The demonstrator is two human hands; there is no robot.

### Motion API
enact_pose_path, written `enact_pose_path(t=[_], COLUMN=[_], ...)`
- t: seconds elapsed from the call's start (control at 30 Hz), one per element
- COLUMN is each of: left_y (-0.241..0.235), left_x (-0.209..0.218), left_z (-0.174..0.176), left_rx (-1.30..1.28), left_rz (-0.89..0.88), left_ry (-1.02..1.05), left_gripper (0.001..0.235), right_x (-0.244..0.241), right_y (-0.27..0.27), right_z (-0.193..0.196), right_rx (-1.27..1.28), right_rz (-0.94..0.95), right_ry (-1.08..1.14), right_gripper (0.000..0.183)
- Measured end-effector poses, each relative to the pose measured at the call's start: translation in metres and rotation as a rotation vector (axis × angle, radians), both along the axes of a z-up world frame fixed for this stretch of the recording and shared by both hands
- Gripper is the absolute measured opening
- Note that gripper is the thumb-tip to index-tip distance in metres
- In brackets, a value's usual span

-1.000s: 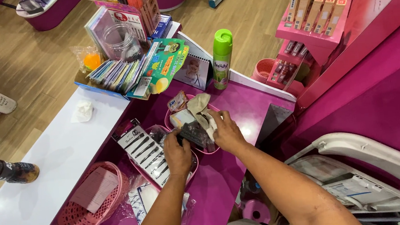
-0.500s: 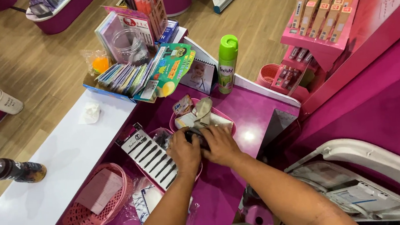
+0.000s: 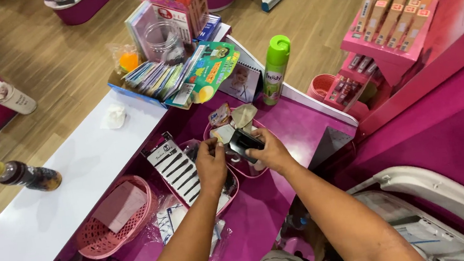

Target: Bagging small beauty products into clear plastic bags and organizing them on a counter.

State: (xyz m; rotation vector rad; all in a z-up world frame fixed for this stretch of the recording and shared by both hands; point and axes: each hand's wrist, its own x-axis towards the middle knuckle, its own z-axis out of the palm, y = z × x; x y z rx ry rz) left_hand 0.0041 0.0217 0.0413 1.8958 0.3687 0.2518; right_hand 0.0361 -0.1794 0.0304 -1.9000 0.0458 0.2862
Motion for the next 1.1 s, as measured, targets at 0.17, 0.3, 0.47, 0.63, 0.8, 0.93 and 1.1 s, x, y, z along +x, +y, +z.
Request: enact_pose_path(t=[0.17, 0.3, 0.47, 0.63, 0.8, 0.93, 1.1], left_y=[-0.015, -0.016, 0.018, 0.056, 0.086, 0.121, 0.155], left_x=[-0.017, -0.037, -0.065, -0.114, -0.182, -0.226, -0.299], left_z=[0.024, 0.049, 0.048, 0.039, 0.046, 0.014, 0.001], left_rx=[-0.14, -0.174, -0.205, -0.313, -0.351, -0.339, -0.347], left_rz=[-0.05, -0.063, 0.174, 0.473, 0.722, 0.848, 0.981], left_ry=[0.055, 0.152, 0.241, 0.139, -0.023, -0.109, -0.158], left_gripper=[0.053, 0.075, 0.067, 0.061, 0.046, 0.043, 0.05], right_x=[-0.007, -0.006, -0.015, -0.043, -0.09, -0.145, -0.219], right_y=[0.011, 0.028, 0.075, 0.143, 0.203, 0.241, 0.28], right_z=[0.013, -0.012, -0.015, -0.014, -0.027, -0.007, -0.007], right_rx=[0.459, 0.495, 0.48, 0.496, 0.523, 0.539, 0.53], right_rz=[-0.032, 0.148, 0.29, 0.36, 0.484, 0.607, 0.632], right_ry=[0.013, 0.014, 0.016, 0.051, 0.091, 0.101, 0.199], right_gripper=[0.065, 0.048, 0.041, 0.028, 0.02, 0.026, 0.044])
